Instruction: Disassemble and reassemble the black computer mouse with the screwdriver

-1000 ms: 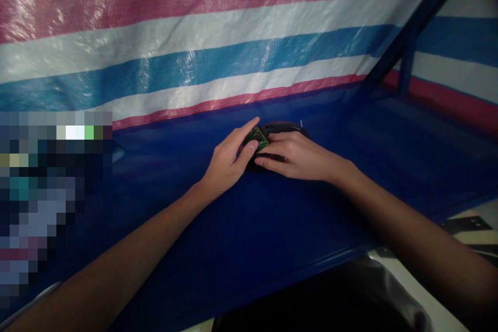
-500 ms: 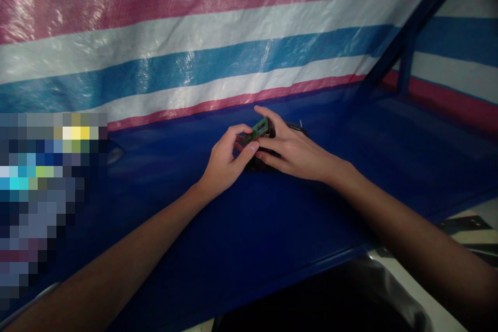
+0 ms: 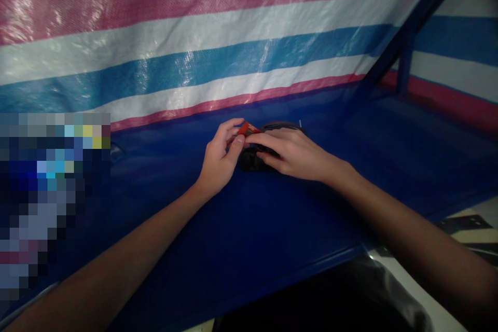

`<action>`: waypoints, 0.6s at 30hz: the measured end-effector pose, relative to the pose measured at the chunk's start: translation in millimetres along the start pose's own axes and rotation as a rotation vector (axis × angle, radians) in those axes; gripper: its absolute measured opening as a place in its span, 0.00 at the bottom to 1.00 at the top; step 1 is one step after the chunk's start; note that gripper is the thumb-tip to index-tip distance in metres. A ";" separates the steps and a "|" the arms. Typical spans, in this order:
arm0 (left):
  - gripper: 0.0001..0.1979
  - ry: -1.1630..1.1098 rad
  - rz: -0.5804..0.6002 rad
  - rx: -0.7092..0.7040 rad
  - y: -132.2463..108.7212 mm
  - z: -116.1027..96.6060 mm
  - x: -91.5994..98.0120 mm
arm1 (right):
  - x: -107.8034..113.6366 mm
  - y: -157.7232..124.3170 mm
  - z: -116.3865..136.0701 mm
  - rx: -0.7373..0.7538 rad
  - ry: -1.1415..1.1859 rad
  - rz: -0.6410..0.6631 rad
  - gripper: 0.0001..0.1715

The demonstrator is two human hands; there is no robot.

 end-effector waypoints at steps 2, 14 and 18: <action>0.17 0.008 0.013 0.008 0.2 0.3 -0.4 | -2.1 0.2 1.5 0.012 0.028 0.010 0.22; 0.15 0.260 0.141 -0.180 -6.9 -14.6 -8.3 | 10.8 2.8 1.6 -0.074 0.077 -0.108 0.18; 0.14 0.197 0.133 -0.144 -7.1 -12.6 -8.2 | 13.1 0.6 -4.7 -0.157 0.067 -0.129 0.25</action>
Point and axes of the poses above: each hand's wrist, its own y-axis towards the middle knuckle, its own x-axis out of the back of the hand, z = x × y, the point moved 5 cm from there along y, towards the middle knuckle, and after that the axes turned 14 degrees about x, right-handed, at the moved point
